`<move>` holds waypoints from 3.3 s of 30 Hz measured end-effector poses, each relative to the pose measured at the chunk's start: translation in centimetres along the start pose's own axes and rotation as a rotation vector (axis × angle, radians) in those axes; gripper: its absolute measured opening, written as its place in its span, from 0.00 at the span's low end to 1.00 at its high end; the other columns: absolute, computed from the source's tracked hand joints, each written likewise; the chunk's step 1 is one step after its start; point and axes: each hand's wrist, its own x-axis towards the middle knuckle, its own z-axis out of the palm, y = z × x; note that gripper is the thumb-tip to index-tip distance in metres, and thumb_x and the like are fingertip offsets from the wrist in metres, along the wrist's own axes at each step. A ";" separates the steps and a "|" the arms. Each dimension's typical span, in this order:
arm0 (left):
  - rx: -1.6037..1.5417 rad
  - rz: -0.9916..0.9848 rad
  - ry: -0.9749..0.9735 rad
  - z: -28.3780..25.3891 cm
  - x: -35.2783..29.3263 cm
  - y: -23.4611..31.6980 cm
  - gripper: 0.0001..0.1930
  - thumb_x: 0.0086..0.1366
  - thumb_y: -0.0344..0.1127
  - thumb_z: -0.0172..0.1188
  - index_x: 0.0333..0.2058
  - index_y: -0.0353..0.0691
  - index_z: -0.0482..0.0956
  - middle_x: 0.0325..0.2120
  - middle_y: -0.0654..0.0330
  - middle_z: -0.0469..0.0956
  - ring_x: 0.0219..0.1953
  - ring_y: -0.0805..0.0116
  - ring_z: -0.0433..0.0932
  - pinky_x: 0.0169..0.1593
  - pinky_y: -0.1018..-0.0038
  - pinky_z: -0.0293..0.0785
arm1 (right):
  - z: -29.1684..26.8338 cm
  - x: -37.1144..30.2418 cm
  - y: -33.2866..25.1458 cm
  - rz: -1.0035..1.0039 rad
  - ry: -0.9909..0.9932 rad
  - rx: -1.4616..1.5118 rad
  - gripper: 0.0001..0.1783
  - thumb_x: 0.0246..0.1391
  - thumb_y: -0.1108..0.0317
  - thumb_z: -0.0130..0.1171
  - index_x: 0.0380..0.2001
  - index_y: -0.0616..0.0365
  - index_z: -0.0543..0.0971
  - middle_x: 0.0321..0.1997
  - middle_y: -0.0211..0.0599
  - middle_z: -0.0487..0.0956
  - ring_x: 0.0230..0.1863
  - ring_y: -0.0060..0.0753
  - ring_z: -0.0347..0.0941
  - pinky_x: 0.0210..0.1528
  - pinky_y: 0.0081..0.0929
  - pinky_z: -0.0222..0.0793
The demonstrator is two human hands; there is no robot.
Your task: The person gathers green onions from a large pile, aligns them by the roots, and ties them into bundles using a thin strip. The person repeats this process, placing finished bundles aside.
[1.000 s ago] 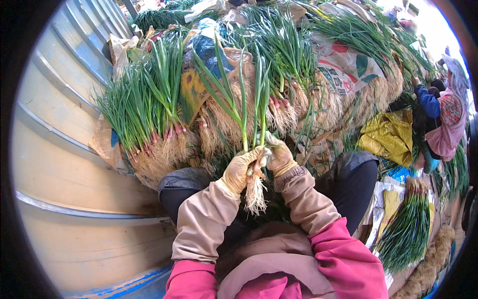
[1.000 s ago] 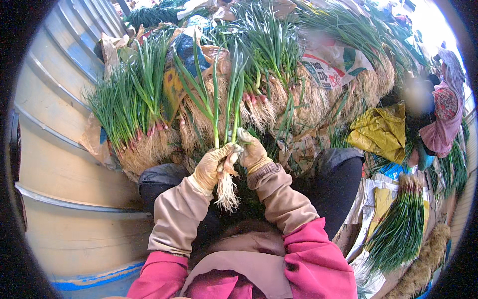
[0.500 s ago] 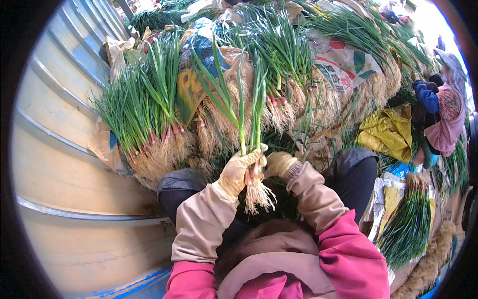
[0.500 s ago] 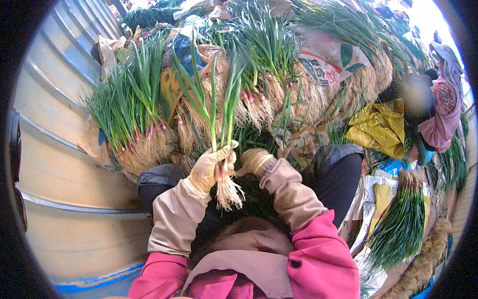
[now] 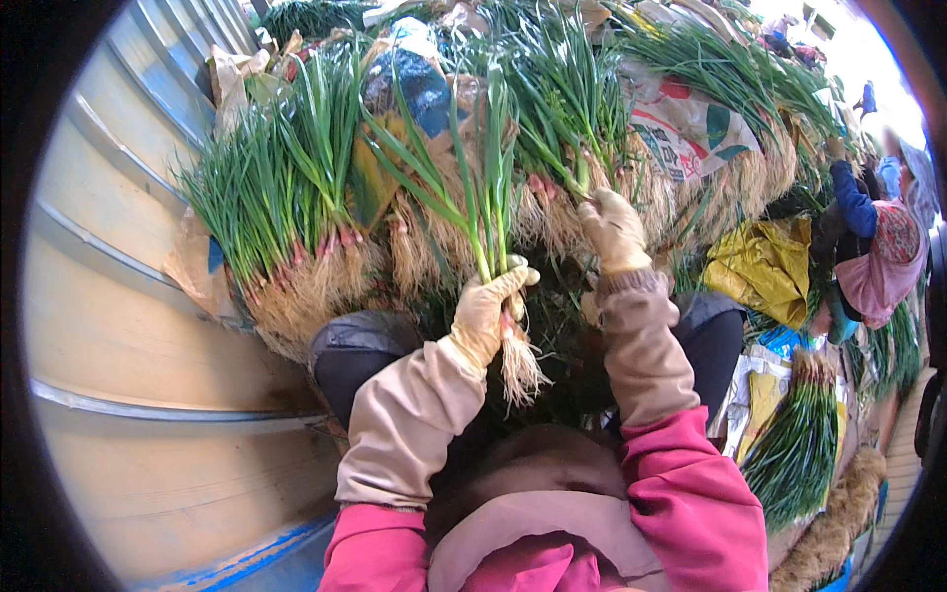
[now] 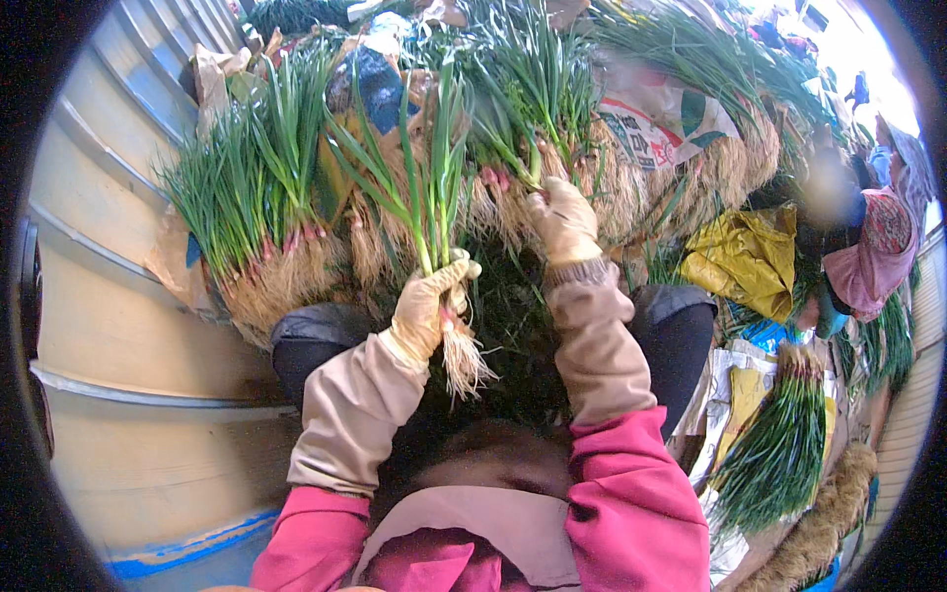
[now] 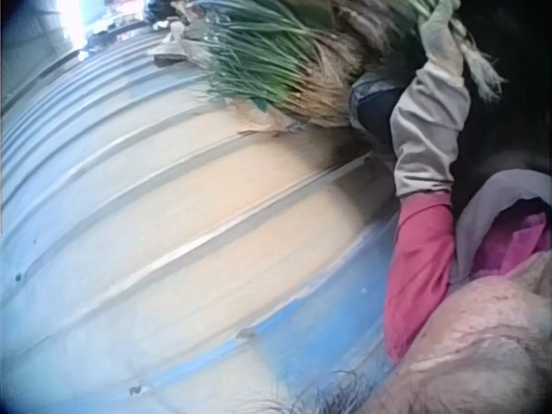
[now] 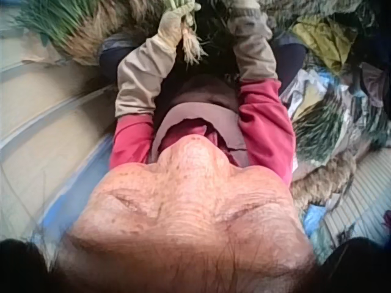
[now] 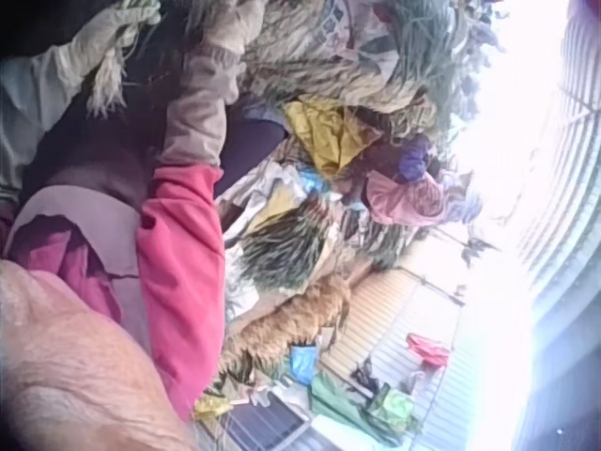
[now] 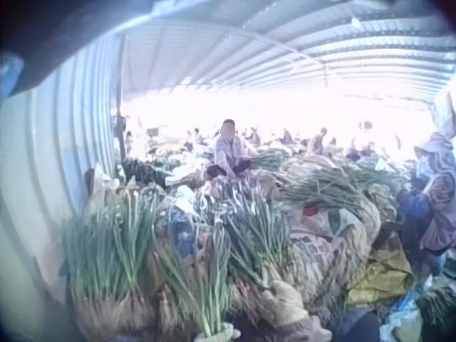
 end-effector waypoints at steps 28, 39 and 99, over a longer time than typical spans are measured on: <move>-0.074 -0.322 -0.233 -0.6 -1.7 0.2 0.10 0.61 0.32 0.51 0.36 0.30 0.73 0.20 0.58 0.75 0.11 0.76 0.67 0.15 0.85 0.64 | 5.7 -7.6 -3.1 0.344 -0.792 2.257 0.21 0.55 0.62 0.53 0.46 0.67 0.67 0.32 0.41 0.74 0.12 0.14 0.60 0.18 0.12 0.64; 0.183 -0.434 -0.168 0.4 -2.0 0.3 0.16 0.67 0.44 0.46 0.40 0.36 0.73 0.19 0.63 0.72 0.09 0.81 0.59 0.15 0.83 0.62 | 4.1 -8.1 -2.2 0.507 -0.384 1.533 0.04 0.54 0.71 0.53 0.31 0.60 0.74 0.22 0.29 0.74 0.23 0.21 0.69 0.20 0.16 0.62; -0.246 -0.198 -0.260 -1.7 -3.9 0.6 0.16 0.59 0.29 0.52 0.46 0.32 0.67 0.27 0.60 0.72 0.23 0.73 0.72 0.23 0.80 0.69 | 4.3 -8.7 -1.7 0.333 -0.633 1.154 0.13 0.52 0.61 0.55 0.36 0.57 0.76 0.31 0.33 0.78 0.29 0.29 0.74 0.31 0.27 0.71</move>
